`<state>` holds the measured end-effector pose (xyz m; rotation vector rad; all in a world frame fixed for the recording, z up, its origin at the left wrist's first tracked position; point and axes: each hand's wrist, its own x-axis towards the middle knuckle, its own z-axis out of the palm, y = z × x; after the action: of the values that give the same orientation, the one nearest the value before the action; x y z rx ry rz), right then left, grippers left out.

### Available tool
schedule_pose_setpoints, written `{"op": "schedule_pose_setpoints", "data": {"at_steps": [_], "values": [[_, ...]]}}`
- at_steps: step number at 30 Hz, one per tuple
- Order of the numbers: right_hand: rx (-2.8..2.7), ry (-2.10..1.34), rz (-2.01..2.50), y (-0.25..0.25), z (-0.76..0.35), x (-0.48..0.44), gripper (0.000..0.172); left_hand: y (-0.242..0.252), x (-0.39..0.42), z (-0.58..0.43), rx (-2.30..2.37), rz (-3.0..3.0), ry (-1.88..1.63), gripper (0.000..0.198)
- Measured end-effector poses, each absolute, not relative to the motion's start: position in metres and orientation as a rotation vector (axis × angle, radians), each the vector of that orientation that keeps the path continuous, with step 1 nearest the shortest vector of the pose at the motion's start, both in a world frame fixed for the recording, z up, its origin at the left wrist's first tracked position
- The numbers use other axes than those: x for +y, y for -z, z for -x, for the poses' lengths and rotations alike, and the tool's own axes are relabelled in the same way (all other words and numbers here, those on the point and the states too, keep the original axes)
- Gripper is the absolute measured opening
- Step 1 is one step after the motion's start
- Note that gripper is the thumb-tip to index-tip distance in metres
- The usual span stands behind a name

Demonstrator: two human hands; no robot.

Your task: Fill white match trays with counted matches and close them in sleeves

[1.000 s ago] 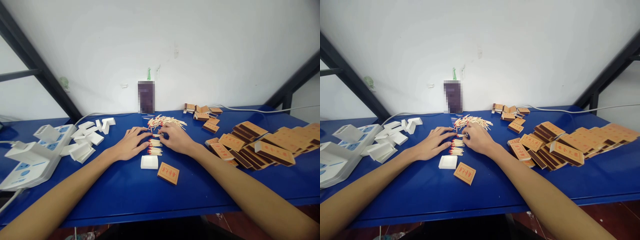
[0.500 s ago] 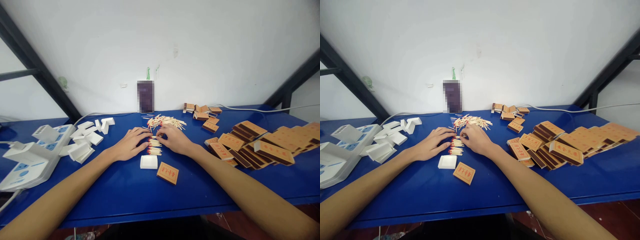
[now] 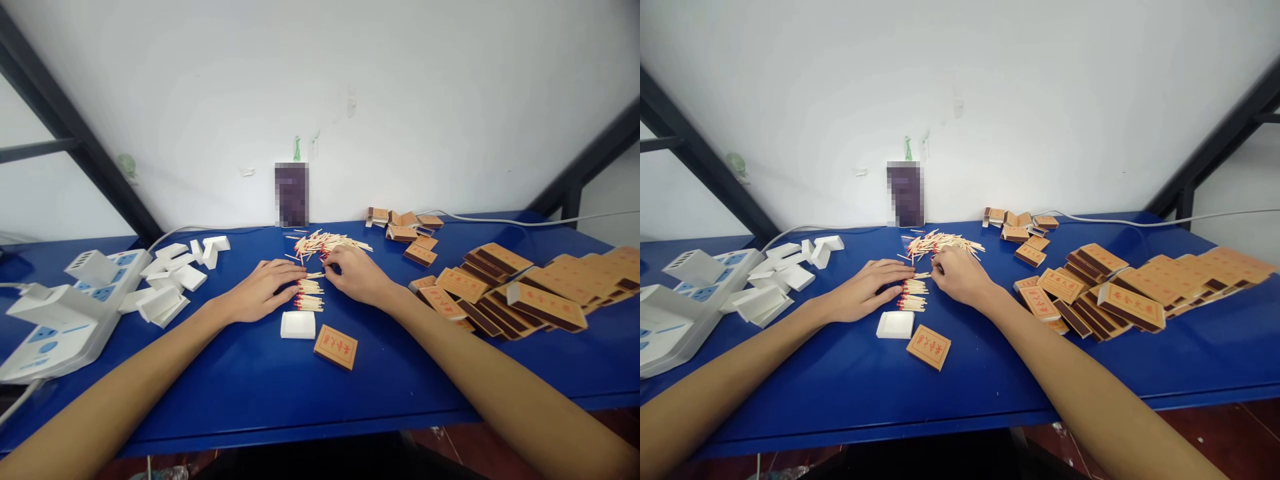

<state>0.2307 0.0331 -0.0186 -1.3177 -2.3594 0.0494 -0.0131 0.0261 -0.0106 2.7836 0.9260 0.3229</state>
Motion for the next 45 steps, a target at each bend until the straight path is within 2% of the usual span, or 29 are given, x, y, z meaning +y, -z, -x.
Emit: {"op": "schedule_pose_setpoints", "data": {"at_steps": [8,19,30,45], "values": [[-2.365,-0.029,1.257,0.0173,-0.2329,0.0285,0.010,0.0083,0.0243,0.0124,0.894,-2.761,-0.369,0.041],[-2.333,-0.176,1.191,0.0179,-0.2264,0.0235,0.011,0.0088,0.0248,0.0126,0.878,-2.773,-0.357,0.040],[-2.214,-0.011,1.577,0.0146,-0.2325,0.0279,0.012,0.0100,0.0248,0.0128,0.832,-2.758,-0.408,0.035],[-2.297,0.023,1.515,0.0168,-0.2309,0.0306,0.017,0.0097,0.0233,0.0139,0.913,-2.776,-0.475,0.036]]}}
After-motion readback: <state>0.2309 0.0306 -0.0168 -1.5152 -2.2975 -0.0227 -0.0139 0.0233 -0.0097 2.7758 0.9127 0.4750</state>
